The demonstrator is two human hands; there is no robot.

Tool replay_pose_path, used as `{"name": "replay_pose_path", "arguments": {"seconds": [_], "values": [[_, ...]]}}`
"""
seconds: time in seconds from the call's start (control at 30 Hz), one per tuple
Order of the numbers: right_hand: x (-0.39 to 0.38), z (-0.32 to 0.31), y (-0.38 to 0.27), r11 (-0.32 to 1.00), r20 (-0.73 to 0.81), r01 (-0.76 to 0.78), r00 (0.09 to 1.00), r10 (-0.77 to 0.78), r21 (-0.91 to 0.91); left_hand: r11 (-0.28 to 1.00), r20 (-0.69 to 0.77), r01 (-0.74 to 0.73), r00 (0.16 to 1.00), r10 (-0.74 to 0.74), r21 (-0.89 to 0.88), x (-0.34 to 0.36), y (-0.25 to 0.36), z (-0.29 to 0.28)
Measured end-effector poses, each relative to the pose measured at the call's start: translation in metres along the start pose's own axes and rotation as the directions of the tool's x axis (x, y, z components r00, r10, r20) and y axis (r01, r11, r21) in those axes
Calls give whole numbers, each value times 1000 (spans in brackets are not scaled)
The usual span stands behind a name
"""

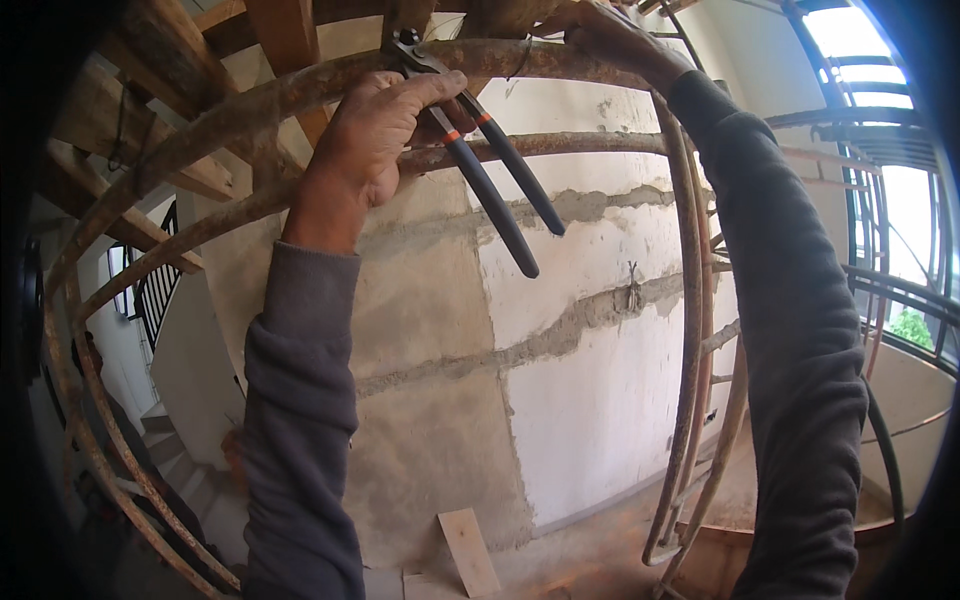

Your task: The person uses a pair of pincers to twist and tighten wire around wooden beams and metal poles of a scaffolding structure, repeating this process at different joints.

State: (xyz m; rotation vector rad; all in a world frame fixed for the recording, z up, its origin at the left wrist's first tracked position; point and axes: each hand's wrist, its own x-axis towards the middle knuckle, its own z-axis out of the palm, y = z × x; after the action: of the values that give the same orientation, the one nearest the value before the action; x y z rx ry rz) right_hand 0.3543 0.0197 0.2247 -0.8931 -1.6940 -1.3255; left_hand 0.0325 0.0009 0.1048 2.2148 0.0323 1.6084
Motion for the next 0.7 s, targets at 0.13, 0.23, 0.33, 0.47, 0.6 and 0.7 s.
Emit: {"name": "replay_pose_path", "arguments": {"seconds": [0.13, 0.23, 0.33, 0.47, 0.6, 0.7], "values": [[-8, -3, 7, 831, -31, 393, 898, -439, -395, 999, 12, -9, 1000, 10, -40, -2, -1, 2], [-6, 0, -13, 937, -47, 330, 940, -337, -117, 999, -14, 20, 1000, -21, -35, 0, -5, -1], [-2, -4, -15, 974, -29, 224, 974, -224, 20, 999, 11, -24, 1000, 25, -41, 0, -6, 0], [9, 0, -9, 980, 5, 118, 993, -121, 157, 999, 13, -3, 1000, 4, -47, 0, -3, 0], [15, 7, -5, 967, 27, 37, 999, -45, 252, 999, 7, 33, 999, -33, 25, 0, 2, -1], [18, 12, -4, 949, 29, 13, 999, -24, 316, 997, -44, 70, 997, -69, 13, 0, 4, 3]]}}
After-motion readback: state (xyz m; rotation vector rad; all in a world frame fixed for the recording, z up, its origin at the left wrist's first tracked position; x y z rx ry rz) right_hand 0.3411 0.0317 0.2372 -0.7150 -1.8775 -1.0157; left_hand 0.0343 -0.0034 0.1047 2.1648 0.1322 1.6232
